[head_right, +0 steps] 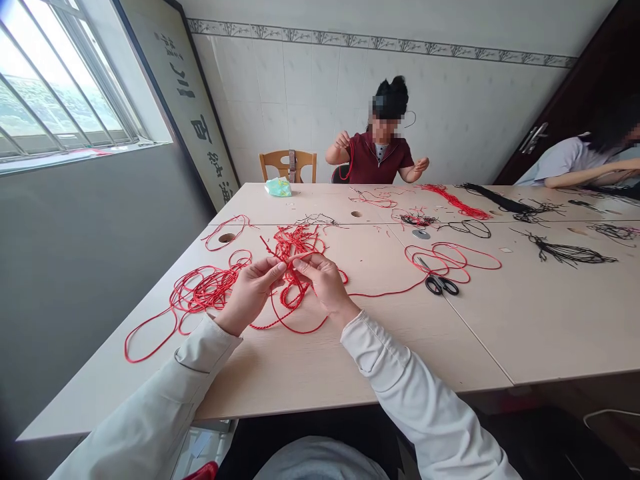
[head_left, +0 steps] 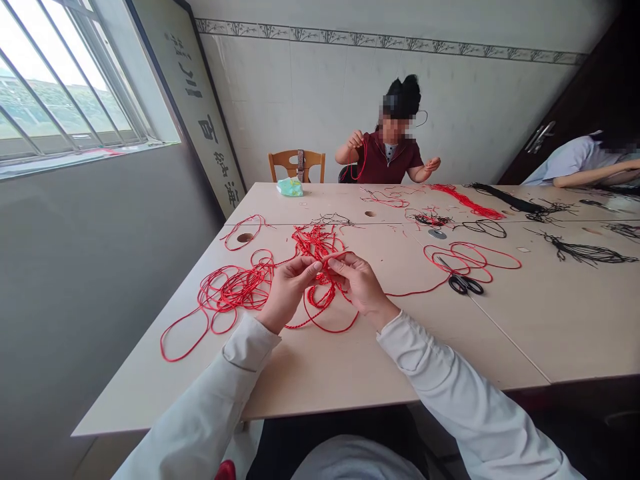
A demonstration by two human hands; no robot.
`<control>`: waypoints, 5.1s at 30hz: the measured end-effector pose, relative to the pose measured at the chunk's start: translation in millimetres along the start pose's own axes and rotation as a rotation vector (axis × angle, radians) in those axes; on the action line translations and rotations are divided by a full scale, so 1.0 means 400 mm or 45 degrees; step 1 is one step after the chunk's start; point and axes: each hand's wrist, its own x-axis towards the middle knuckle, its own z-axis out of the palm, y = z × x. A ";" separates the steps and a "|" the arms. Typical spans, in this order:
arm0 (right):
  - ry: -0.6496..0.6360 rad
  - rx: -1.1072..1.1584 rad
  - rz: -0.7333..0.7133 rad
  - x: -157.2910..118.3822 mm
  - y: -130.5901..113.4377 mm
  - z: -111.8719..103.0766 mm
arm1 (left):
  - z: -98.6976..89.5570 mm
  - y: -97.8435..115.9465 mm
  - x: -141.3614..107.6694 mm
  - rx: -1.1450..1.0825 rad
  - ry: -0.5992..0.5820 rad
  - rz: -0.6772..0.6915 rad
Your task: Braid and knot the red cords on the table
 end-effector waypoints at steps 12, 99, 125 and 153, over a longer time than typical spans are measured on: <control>0.107 0.010 0.012 -0.011 0.000 0.016 | 0.004 0.005 0.000 0.008 -0.007 0.010; -0.134 -0.257 -0.078 -0.005 -0.025 -0.016 | -0.003 -0.005 0.001 -0.107 -0.059 0.006; 0.009 -0.508 -0.223 -0.008 -0.033 -0.011 | 0.018 0.009 -0.013 0.301 0.025 0.116; 0.093 -0.514 -0.226 0.001 -0.006 -0.017 | 0.029 0.012 -0.013 0.198 0.160 -0.045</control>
